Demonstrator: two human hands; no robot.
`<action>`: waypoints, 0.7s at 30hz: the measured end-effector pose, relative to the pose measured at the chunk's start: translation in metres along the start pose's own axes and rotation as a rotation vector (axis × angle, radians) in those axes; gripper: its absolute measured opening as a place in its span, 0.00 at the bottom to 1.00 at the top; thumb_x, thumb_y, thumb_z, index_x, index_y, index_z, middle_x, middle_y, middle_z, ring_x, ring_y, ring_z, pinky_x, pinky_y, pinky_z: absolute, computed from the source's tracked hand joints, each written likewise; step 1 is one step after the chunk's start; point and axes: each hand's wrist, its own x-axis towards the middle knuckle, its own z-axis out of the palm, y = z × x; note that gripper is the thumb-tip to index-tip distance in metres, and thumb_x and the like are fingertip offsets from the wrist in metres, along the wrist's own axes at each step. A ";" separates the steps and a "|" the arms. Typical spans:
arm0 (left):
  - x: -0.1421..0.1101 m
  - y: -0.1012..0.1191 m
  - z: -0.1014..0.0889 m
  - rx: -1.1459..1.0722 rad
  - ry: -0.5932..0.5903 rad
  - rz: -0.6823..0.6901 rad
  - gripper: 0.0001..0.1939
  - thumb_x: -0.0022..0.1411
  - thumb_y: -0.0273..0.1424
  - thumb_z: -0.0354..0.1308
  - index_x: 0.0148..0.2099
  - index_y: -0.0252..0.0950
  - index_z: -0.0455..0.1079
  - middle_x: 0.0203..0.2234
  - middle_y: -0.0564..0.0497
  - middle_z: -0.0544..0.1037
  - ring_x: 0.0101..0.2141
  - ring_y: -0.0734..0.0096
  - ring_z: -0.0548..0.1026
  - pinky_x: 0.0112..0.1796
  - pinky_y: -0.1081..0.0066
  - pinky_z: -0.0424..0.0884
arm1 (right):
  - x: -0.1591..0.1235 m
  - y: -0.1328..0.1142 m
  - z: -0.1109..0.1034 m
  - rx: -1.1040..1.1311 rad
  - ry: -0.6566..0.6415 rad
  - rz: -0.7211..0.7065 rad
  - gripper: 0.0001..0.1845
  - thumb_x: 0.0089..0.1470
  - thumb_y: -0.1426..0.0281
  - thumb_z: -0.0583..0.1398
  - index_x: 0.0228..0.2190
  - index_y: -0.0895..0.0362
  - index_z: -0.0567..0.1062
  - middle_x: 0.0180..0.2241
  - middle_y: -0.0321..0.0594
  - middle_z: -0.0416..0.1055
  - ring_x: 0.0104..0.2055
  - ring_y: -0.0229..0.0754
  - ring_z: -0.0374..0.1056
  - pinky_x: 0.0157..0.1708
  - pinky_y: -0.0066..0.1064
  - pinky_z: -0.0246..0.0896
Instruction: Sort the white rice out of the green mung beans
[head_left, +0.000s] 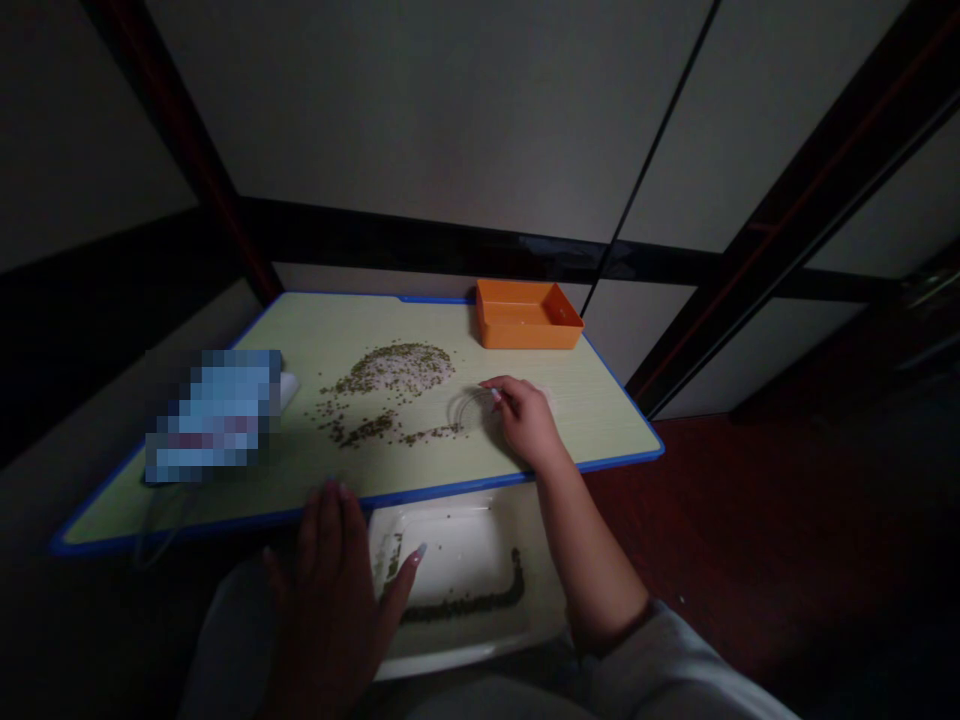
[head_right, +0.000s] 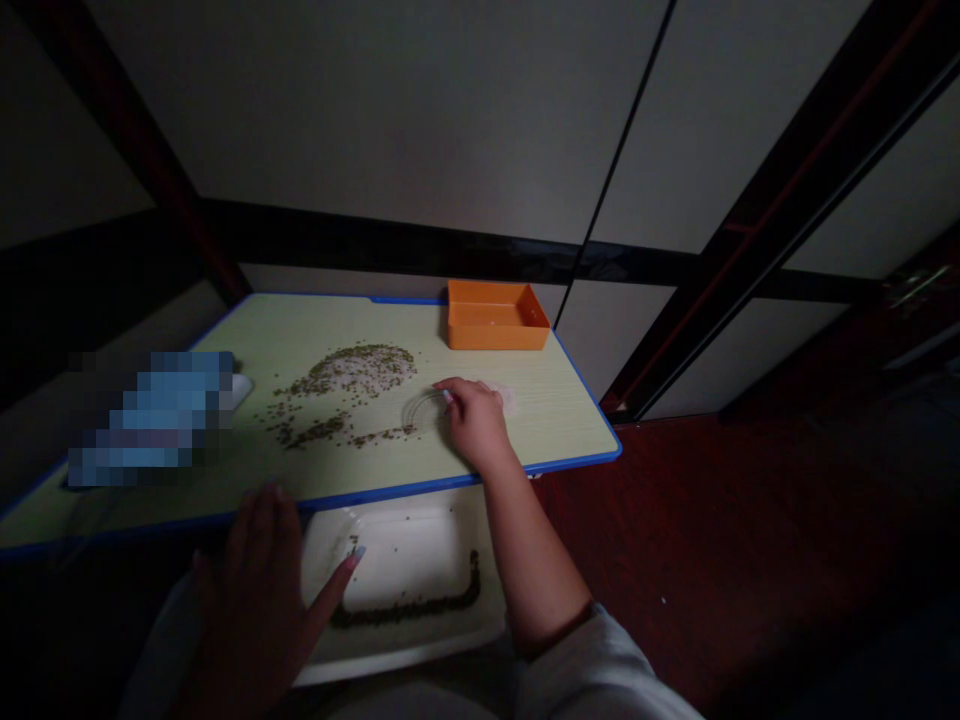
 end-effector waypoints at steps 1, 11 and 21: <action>0.000 0.000 0.000 -0.002 -0.001 0.000 0.41 0.62 0.47 0.35 0.68 0.25 0.33 0.68 0.33 0.45 0.68 0.51 0.41 0.61 0.37 0.42 | 0.000 0.000 0.000 -0.004 -0.002 0.006 0.17 0.55 0.77 0.53 0.41 0.53 0.77 0.36 0.38 0.76 0.38 0.42 0.68 0.42 0.33 0.61; 0.001 0.001 -0.002 0.008 -0.040 -0.013 0.41 0.62 0.46 0.35 0.68 0.23 0.35 0.68 0.33 0.44 0.68 0.50 0.40 0.62 0.37 0.41 | 0.000 -0.008 -0.001 -0.084 -0.063 0.081 0.09 0.57 0.74 0.53 0.37 0.53 0.72 0.32 0.37 0.74 0.37 0.42 0.66 0.41 0.33 0.57; 0.000 -0.001 0.000 0.021 -0.027 0.004 0.41 0.62 0.46 0.36 0.68 0.23 0.35 0.68 0.31 0.44 0.68 0.50 0.40 0.62 0.37 0.41 | 0.000 -0.011 0.000 -0.114 -0.103 0.093 0.05 0.56 0.75 0.54 0.33 0.53 0.68 0.32 0.36 0.73 0.38 0.42 0.66 0.43 0.35 0.53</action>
